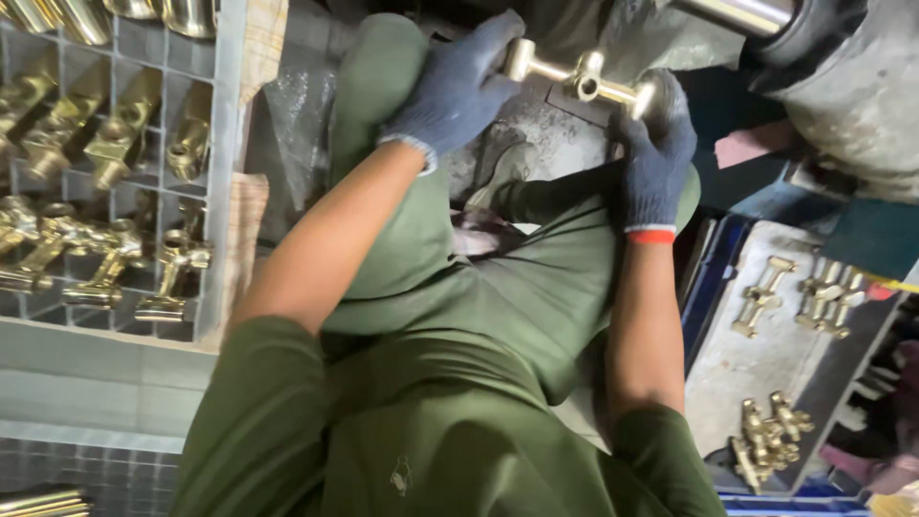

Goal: The person polishes brass-colored metal faucet components by holding them against a rotating buffing wheel, turning each piece to reach different sides and then placing the finished items into a storage crate.

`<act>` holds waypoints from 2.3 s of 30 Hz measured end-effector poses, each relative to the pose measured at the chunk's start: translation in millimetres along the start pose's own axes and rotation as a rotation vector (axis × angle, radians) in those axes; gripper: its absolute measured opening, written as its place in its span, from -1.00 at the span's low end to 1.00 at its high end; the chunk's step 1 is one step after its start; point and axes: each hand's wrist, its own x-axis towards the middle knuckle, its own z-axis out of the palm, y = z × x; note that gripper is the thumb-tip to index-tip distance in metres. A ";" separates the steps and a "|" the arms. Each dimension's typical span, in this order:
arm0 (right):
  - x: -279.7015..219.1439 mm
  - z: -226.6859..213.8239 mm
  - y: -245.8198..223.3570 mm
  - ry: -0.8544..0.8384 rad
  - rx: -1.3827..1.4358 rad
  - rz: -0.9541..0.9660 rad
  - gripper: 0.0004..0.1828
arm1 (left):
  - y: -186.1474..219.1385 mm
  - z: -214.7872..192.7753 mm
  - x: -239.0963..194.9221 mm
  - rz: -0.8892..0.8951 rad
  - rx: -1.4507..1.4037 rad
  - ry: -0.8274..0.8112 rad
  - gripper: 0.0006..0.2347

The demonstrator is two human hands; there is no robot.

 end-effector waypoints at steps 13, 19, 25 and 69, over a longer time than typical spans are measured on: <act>36.5 -23.4 15.6 -0.231 -0.046 0.527 -0.81 | -18.8 41.4 45.2 -0.548 -0.310 -0.085 -0.71; -35.7 3.6 -19.6 -0.024 -0.454 -0.238 -0.28 | 25.1 39.2 -16.8 -0.246 -0.119 0.079 -0.81; -53.5 57.7 -35.1 0.070 -0.897 -0.469 -0.03 | 64.0 34.1 -50.8 -0.095 -0.088 0.189 -0.73; -132.4 24.0 -101.4 -0.446 -0.307 0.082 -0.29 | 180.0 -52.4 -64.1 0.505 -0.146 -0.508 -0.66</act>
